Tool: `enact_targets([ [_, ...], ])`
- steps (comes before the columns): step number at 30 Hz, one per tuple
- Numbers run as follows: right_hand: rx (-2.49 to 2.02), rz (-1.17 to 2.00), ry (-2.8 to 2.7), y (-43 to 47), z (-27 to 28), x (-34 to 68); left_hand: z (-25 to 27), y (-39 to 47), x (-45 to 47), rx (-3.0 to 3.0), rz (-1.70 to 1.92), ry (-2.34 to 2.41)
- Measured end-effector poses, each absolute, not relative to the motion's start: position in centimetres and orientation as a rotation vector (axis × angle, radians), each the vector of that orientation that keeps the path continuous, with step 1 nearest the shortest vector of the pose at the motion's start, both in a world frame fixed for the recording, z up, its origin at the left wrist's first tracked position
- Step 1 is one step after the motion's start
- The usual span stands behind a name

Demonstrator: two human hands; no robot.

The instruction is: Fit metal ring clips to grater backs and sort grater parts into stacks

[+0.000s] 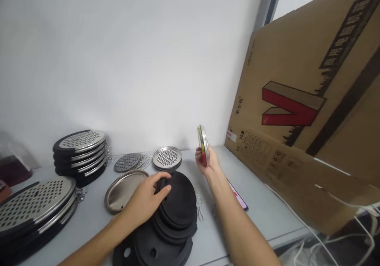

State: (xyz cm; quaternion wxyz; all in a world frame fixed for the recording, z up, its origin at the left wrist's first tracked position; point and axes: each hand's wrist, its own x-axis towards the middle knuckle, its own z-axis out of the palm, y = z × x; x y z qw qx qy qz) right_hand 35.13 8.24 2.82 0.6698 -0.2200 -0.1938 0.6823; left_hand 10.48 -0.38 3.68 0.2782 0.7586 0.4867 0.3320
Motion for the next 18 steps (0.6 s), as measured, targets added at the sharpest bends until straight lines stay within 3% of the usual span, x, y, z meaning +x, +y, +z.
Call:
enact_targets([
  [11, -0.401, 1.858, -0.401, 5.1, 2.3, 28.1, 4.9, -0.8, 8.1, 2.398, 0.545, 1.159],
  [18, -0.45, 1.819, -0.461, 4.1, 2.6, 25.8, 6.0, 0.4, 8.7, 2.231, 1.04, 1.198],
])
